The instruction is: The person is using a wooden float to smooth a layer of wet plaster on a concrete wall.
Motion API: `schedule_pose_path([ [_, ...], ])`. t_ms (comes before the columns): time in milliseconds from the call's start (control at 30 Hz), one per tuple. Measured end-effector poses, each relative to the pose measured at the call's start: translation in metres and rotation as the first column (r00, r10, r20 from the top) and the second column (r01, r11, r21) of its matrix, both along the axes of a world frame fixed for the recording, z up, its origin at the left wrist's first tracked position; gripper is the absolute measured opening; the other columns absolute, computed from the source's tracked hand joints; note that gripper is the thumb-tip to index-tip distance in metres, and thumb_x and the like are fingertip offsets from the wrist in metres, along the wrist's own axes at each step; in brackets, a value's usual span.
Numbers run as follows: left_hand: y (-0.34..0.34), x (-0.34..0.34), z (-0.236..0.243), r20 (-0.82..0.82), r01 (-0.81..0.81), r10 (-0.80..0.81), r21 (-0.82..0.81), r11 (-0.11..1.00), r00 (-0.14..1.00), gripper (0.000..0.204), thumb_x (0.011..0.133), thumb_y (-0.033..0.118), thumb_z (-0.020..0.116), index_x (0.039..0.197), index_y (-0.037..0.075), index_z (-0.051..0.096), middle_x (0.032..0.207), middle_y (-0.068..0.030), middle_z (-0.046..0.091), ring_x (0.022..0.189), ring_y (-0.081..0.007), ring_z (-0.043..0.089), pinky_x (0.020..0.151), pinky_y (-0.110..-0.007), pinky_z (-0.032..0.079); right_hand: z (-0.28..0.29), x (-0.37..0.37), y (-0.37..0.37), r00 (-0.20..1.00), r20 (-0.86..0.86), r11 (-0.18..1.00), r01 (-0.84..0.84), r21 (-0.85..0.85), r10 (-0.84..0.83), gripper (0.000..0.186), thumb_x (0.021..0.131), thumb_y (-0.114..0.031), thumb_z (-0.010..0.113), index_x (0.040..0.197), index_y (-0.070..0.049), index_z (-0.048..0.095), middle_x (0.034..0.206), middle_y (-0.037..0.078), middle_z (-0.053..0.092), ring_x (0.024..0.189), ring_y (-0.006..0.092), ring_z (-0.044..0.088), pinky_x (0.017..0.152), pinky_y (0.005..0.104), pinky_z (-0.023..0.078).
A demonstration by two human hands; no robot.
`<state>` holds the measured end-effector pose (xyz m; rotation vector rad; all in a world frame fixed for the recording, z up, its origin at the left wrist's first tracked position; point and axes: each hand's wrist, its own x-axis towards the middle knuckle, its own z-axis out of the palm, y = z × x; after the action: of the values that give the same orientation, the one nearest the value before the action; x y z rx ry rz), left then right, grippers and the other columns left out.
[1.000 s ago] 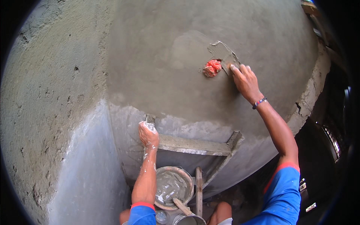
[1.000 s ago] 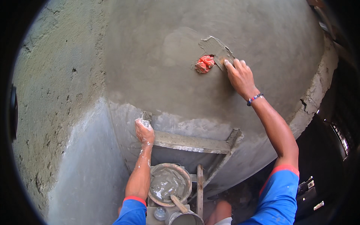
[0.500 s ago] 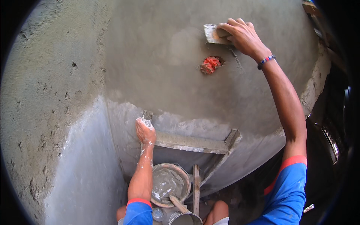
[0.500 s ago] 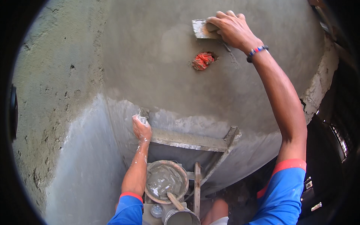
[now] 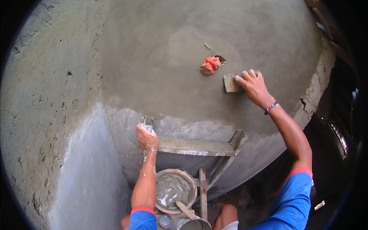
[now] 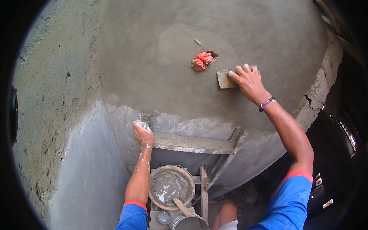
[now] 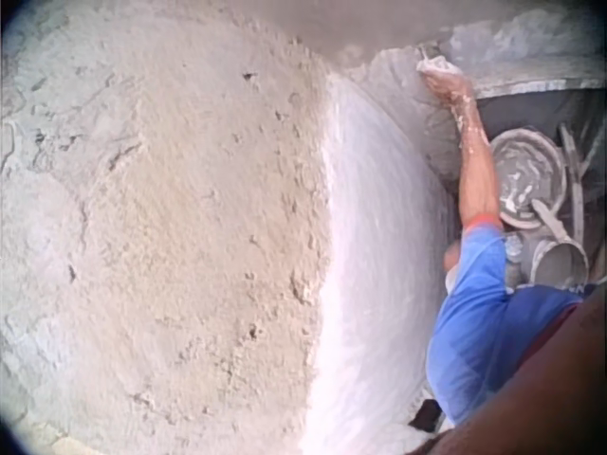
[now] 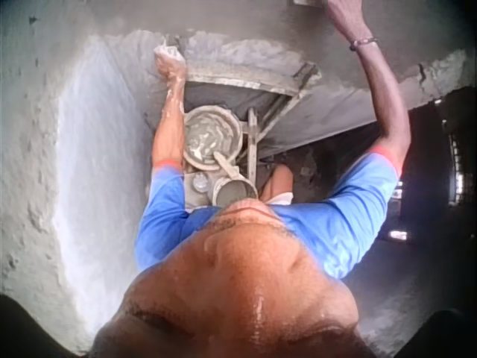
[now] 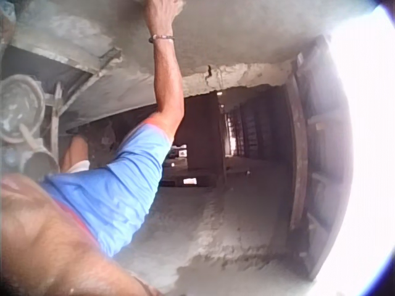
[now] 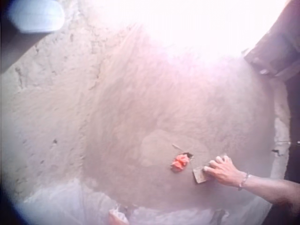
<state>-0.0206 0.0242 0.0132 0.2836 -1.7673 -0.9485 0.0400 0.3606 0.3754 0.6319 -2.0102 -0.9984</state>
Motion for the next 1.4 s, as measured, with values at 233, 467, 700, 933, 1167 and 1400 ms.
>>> schedule_pose_path([
  [233, -0.008, -0.002, -0.003, 0.049, -0.046, 0.048, -0.025, 0.999, 0.998, 0.042, 0.076, 0.000, 0.068, 0.113, -0.002, 0.048, 0.105, -0.0218, 0.058, 0.101, -0.0434, 0.058, 0.088, -0.051, 0.047, 0.014, 0.031, -0.021, 0.942, 0.290, 0.908, -0.036, -0.417, 0.170, 0.040, 0.084, -0.012, 0.066, 0.123, -0.013, 0.058, 0.106, 0.010, 0.058, 0.103, 0.0326, 0.057, 0.084, 0.0446, 0.049],
  [467, -0.003, -0.001, -0.001, 0.074, -0.025, 0.025, -0.012, 1.000, 0.997, 0.041, 0.076, 0.001, 0.068, 0.113, 0.000, 0.049, 0.107, -0.0217, 0.059, 0.101, -0.0429, 0.059, 0.087, -0.050, 0.047, 0.091, -0.011, -0.035, 0.984, -0.053, 0.868, -0.175, -0.465, 0.171, 0.039, 0.086, -0.012, 0.065, 0.125, -0.012, 0.059, 0.110, 0.012, 0.061, 0.107, 0.0354, 0.057, 0.089, 0.0458, 0.048],
  [700, -0.004, 0.001, -0.002, 0.052, -0.044, 0.045, -0.027, 0.999, 0.998, 0.042, 0.076, -0.001, 0.067, 0.113, -0.001, 0.048, 0.106, -0.0218, 0.058, 0.100, -0.0426, 0.059, 0.086, -0.050, 0.047, -0.087, -0.014, -0.030, 0.995, 0.033, 0.929, -0.075, -0.363, 0.093, 0.041, 0.082, -0.003, 0.057, 0.122, -0.013, 0.058, 0.105, 0.008, 0.055, 0.100, 0.0272, 0.054, 0.078, 0.0413, 0.043],
  [933, -0.004, -0.003, -0.004, 0.045, -0.049, 0.052, -0.051, 0.997, 0.998, 0.040, 0.076, 0.000, 0.067, 0.111, -0.001, 0.047, 0.104, -0.0218, 0.058, 0.099, -0.0433, 0.058, 0.086, -0.051, 0.047, -0.129, 0.016, -0.052, 0.664, 0.359, 0.430, 0.063, -0.901, 0.656, 0.053, 0.087, -0.010, 0.068, 0.137, -0.005, 0.052, 0.106, 0.006, 0.061, 0.096, 0.0214, 0.060, 0.081, 0.0356, 0.049],
  [1167, -0.006, -0.003, -0.002, 0.089, -0.069, 0.072, -0.040, 0.997, 0.993, 0.039, 0.076, 0.000, 0.067, 0.111, 0.000, 0.048, 0.101, -0.0215, 0.059, 0.096, -0.0427, 0.059, 0.083, -0.051, 0.047, -0.039, 0.004, -0.156, 0.572, -0.609, -0.702, -0.079, -0.708, 0.549, 0.059, 0.087, -0.008, 0.069, 0.141, 0.005, 0.046, 0.083, 0.002, 0.063, 0.069, 0.0075, 0.056, 0.059, 0.0252, 0.046],
  [1400, 0.001, -0.003, -0.001, 0.078, -0.068, 0.071, -0.041, 0.997, 0.994, 0.040, 0.076, 0.001, 0.068, 0.111, 0.000, 0.048, 0.101, -0.0217, 0.059, 0.095, -0.0428, 0.059, 0.083, -0.051, 0.048, -0.008, -0.069, -0.193, 0.831, -0.532, -0.381, -0.443, -0.812, 0.166, 0.056, 0.084, -0.018, 0.072, 0.131, 0.008, 0.055, 0.114, 0.028, 0.067, 0.104, 0.0366, 0.067, 0.091, 0.0437, 0.053],
])
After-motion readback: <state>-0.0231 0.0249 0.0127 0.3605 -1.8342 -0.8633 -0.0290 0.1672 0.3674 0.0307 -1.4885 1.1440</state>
